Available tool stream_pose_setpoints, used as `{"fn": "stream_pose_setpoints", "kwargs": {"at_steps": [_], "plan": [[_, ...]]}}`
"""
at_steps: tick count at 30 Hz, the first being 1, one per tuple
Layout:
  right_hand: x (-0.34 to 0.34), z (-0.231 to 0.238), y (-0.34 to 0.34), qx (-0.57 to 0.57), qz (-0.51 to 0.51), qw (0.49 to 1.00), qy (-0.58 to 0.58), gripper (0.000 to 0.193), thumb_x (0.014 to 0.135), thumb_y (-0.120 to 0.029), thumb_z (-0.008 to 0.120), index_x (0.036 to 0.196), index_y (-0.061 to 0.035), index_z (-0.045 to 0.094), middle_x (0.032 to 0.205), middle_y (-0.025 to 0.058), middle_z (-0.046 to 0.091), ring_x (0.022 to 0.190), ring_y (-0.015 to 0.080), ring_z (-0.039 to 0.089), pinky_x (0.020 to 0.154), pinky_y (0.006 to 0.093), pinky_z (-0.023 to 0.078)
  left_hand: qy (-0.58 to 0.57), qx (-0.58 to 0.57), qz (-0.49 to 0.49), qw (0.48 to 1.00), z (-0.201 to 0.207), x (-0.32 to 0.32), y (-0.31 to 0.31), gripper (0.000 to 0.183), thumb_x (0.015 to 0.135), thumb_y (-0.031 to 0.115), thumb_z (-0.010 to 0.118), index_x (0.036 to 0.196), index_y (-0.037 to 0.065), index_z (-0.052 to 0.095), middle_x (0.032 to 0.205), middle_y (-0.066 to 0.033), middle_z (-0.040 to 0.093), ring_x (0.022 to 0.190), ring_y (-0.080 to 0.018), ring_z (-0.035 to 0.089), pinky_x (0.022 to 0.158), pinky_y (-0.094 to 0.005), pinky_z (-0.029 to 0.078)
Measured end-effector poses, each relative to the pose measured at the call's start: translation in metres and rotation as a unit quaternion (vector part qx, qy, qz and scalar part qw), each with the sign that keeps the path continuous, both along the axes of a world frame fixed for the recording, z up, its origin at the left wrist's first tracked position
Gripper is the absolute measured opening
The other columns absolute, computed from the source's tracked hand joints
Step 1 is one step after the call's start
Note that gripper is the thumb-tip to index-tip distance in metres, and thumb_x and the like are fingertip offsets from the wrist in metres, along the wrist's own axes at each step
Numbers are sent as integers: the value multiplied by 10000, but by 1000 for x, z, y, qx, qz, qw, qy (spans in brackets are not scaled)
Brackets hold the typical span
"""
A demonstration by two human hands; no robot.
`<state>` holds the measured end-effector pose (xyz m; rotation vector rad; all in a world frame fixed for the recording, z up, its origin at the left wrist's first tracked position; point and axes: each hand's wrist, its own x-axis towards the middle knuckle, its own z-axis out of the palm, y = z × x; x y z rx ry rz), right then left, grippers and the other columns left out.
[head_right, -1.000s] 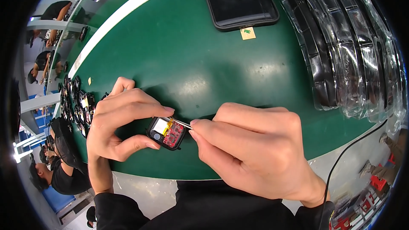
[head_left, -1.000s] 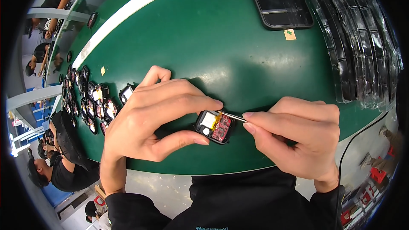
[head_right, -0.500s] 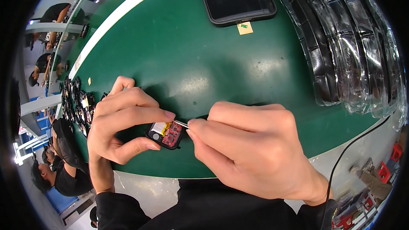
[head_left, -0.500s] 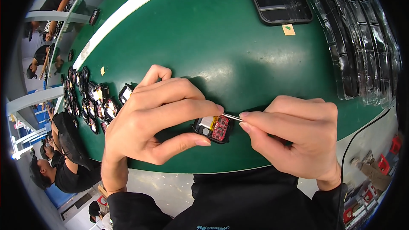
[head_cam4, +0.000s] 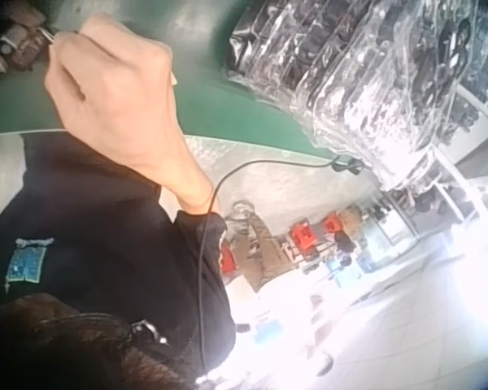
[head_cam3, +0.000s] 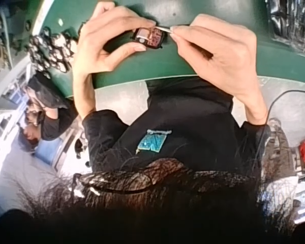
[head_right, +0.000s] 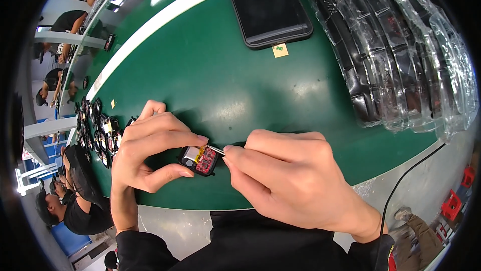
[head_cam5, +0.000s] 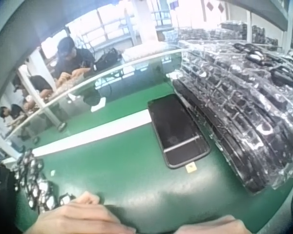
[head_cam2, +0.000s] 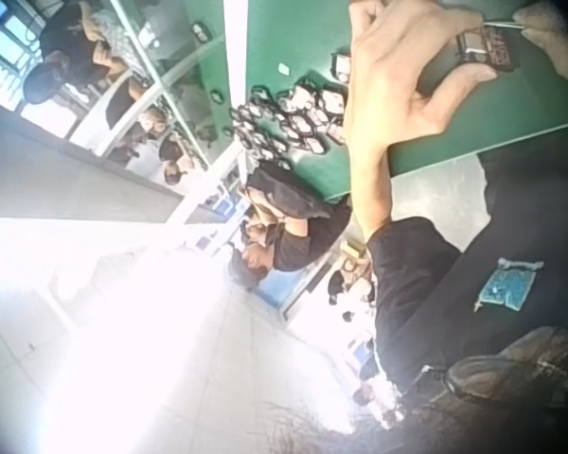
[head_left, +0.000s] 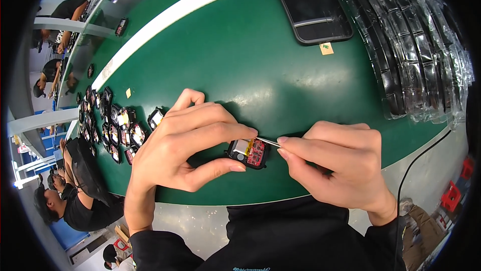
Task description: Assembling small electronic components, likely smartwatches, using tweezers.
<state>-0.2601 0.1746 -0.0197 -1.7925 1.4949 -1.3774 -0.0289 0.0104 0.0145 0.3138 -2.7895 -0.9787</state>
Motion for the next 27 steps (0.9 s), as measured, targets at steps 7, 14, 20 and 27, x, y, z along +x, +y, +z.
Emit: {"fn": "stream_pose_setpoints", "kwargs": {"at_steps": [7,14,20,27], "plan": [[8,-3,5,-31,13,998,49,125,835,62,832,929,24,759,731,41,501,526,177,544,464,348,435,4,-6,4,1000,1,5,3,511,795,411,936,1123,34,832,941,-57,792,801,-221,676,820,-396,380],[-3,-2,5,-34,10,998,51,108,865,44,817,943,11,750,740,41,519,556,178,587,487,350,474,-1,12,8,1000,7,-3,2,481,771,301,973,1147,43,819,951,-65,790,822,-236,700,846,-394,403],[-9,4,14,-15,-88,996,-1,162,866,-8,858,1022,-43,830,843,60,734,631,180,686,567,325,568,6,-36,7,999,8,-11,7,482,765,236,955,1195,96,790,839,-31,691,766,-255,628,799,-389,455],[3,9,11,18,-95,991,-92,181,964,-111,784,1063,34,828,898,172,763,717,313,736,633,417,554,43,-83,-7,996,4,1,19,493,794,152,957,1233,42,762,933,-138,701,841,-351,662,795,-460,527]]}}
